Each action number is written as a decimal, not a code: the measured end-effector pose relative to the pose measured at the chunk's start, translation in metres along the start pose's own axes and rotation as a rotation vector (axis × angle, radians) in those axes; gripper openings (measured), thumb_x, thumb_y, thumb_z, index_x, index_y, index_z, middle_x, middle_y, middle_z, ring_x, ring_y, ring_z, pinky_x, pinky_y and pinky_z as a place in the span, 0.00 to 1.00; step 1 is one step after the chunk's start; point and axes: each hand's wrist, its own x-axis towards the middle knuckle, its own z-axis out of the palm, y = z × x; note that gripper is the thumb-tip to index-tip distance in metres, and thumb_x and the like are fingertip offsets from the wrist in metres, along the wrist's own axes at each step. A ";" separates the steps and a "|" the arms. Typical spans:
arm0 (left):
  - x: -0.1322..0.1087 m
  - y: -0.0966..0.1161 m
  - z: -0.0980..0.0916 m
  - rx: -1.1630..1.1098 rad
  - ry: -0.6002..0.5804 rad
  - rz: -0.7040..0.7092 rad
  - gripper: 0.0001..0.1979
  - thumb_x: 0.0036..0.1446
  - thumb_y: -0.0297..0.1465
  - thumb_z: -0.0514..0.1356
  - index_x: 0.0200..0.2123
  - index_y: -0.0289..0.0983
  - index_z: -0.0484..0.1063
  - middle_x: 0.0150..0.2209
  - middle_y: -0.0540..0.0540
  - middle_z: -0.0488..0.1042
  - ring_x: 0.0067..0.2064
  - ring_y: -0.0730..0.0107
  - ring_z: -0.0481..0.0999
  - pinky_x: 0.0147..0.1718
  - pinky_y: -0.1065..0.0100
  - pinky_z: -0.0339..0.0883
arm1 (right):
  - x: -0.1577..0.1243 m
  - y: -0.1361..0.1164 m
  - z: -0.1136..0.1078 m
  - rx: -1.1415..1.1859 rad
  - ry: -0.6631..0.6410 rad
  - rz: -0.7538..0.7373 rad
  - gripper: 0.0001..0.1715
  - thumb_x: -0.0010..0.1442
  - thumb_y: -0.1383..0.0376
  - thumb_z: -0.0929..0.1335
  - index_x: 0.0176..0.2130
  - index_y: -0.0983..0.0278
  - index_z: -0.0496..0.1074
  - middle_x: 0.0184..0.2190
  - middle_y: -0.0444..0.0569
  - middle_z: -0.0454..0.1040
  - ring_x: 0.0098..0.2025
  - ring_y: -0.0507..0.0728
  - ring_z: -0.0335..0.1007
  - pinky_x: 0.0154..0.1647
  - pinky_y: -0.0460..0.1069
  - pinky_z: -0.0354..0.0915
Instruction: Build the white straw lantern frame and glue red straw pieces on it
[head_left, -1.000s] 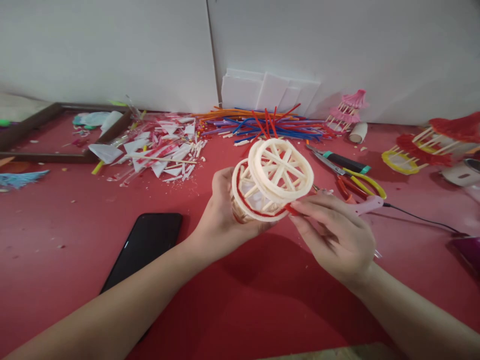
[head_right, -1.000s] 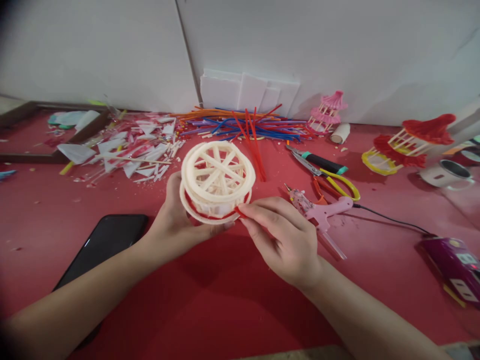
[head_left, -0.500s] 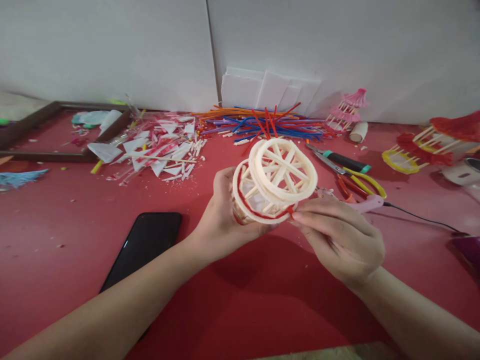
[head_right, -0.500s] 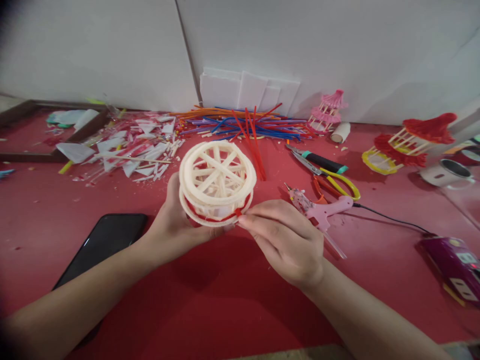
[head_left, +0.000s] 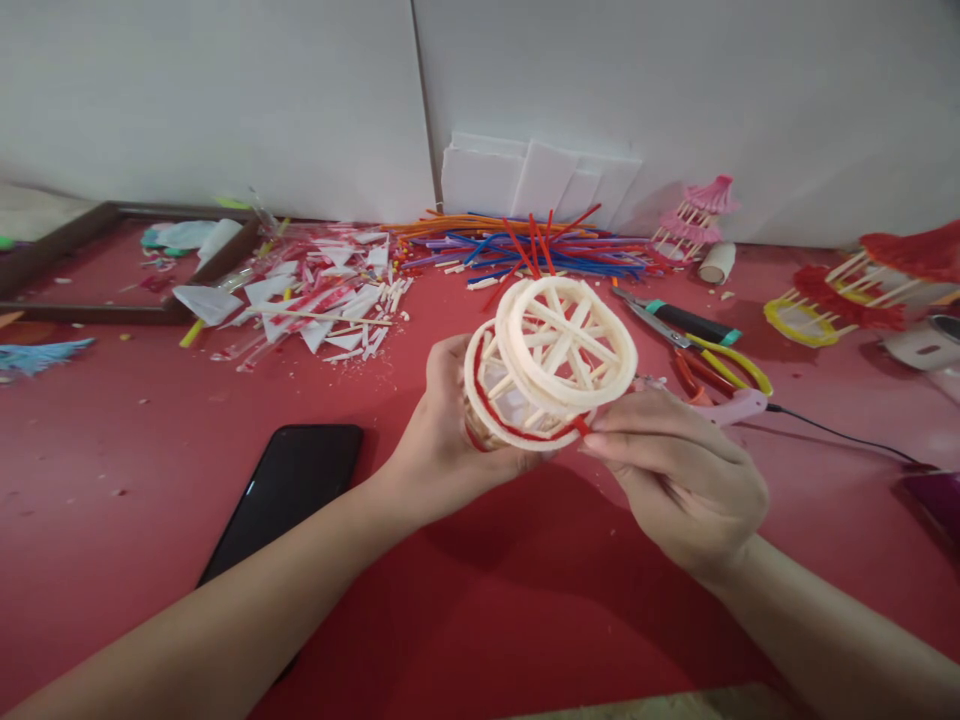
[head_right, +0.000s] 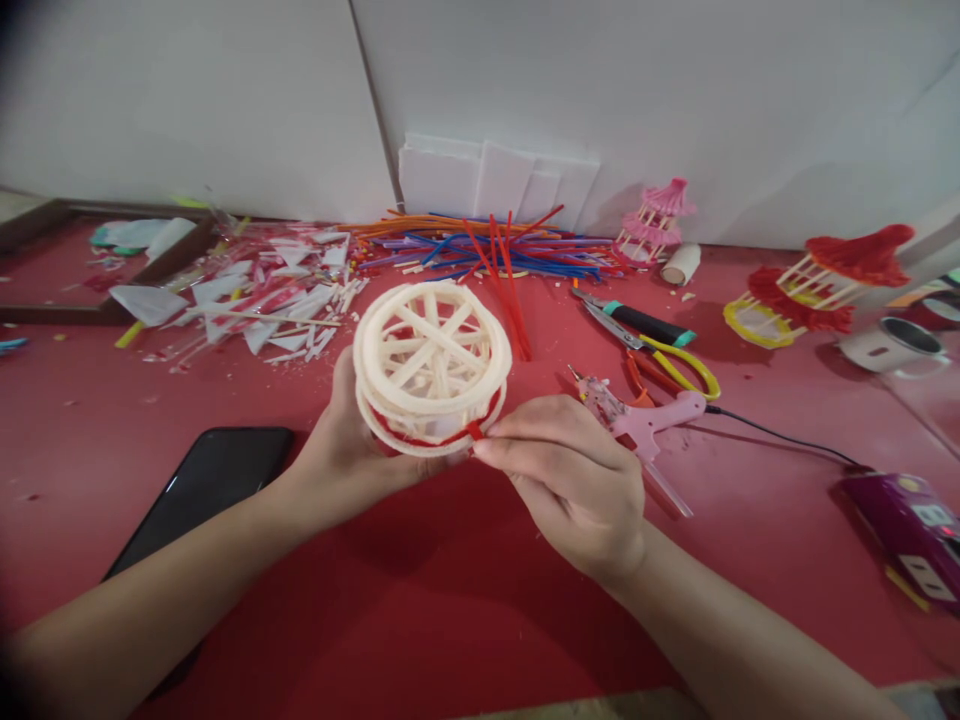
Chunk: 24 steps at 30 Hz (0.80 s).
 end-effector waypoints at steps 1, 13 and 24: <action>0.000 0.000 0.000 0.004 -0.002 0.001 0.44 0.43 0.31 0.76 0.56 0.44 0.51 0.59 0.39 0.67 0.61 0.51 0.71 0.58 0.53 0.73 | 0.000 0.000 0.000 -0.001 0.001 0.005 0.23 0.57 0.80 0.71 0.46 0.57 0.77 0.38 0.46 0.79 0.40 0.56 0.77 0.41 0.54 0.76; 0.000 -0.004 -0.001 -0.004 -0.023 0.034 0.43 0.43 0.30 0.76 0.56 0.43 0.52 0.58 0.40 0.67 0.60 0.55 0.72 0.57 0.56 0.72 | 0.000 0.003 0.000 0.054 -0.009 0.038 0.22 0.57 0.80 0.70 0.45 0.58 0.78 0.38 0.46 0.76 0.38 0.53 0.74 0.38 0.52 0.74; -0.001 -0.005 -0.004 0.003 -0.049 0.051 0.42 0.45 0.32 0.75 0.57 0.43 0.54 0.58 0.41 0.66 0.60 0.57 0.71 0.57 0.58 0.72 | 0.003 -0.001 0.000 0.085 -0.026 0.071 0.17 0.56 0.81 0.71 0.42 0.62 0.77 0.37 0.45 0.73 0.38 0.51 0.72 0.38 0.50 0.71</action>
